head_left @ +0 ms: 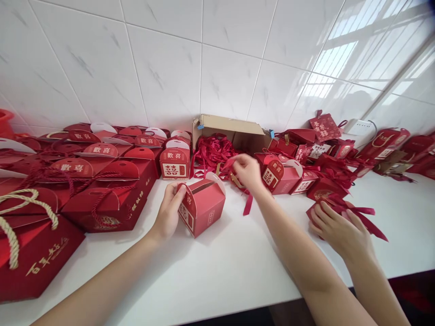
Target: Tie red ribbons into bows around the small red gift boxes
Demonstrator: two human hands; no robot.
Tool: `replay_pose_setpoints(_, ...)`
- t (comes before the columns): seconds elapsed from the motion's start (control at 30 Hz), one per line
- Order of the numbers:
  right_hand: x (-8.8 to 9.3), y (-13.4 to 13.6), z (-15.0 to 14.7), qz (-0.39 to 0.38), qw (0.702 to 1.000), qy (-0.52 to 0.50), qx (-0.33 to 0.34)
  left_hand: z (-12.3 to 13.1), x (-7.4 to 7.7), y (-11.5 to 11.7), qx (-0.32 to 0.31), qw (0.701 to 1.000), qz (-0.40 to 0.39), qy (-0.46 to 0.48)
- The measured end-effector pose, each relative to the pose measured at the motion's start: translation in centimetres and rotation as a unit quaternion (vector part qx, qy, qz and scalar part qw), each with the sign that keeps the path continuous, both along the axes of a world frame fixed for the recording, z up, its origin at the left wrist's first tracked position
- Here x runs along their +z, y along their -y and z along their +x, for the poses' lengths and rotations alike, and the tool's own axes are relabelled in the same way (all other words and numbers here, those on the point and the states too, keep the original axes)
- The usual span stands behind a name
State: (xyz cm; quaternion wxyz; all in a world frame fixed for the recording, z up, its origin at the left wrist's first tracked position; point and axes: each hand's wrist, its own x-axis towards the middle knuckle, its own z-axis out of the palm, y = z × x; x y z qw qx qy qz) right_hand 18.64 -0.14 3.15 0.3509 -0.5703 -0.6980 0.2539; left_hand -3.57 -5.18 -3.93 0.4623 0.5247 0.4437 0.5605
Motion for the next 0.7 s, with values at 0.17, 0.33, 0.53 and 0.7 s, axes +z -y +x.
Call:
replay_pose_setpoints(0.17,5.6,3.2,4.5,0.338,0.905,-0.225,-0.128,0.2,0.3,-0.3,0.012,1.000,-0.007,-0.004)
replay_pose_setpoints(0.33,7.0,5.8,5.9,0.319,0.904,-0.278,-0.064,0.0,3.1,-0.3,0.073,0.990,0.090,-0.084)
replay_pose_setpoints(0.53,4.3,3.2,4.7,-0.088,0.984,-0.082,0.131,0.5,6.4,-1.4,-0.081,0.912,0.054,-0.398)
replay_pose_setpoints(0.7,2.7,1.4,4.8,-0.193,0.955,0.051,0.220,0.7,7.6,-3.4,-0.191,0.888,0.049,-0.416)
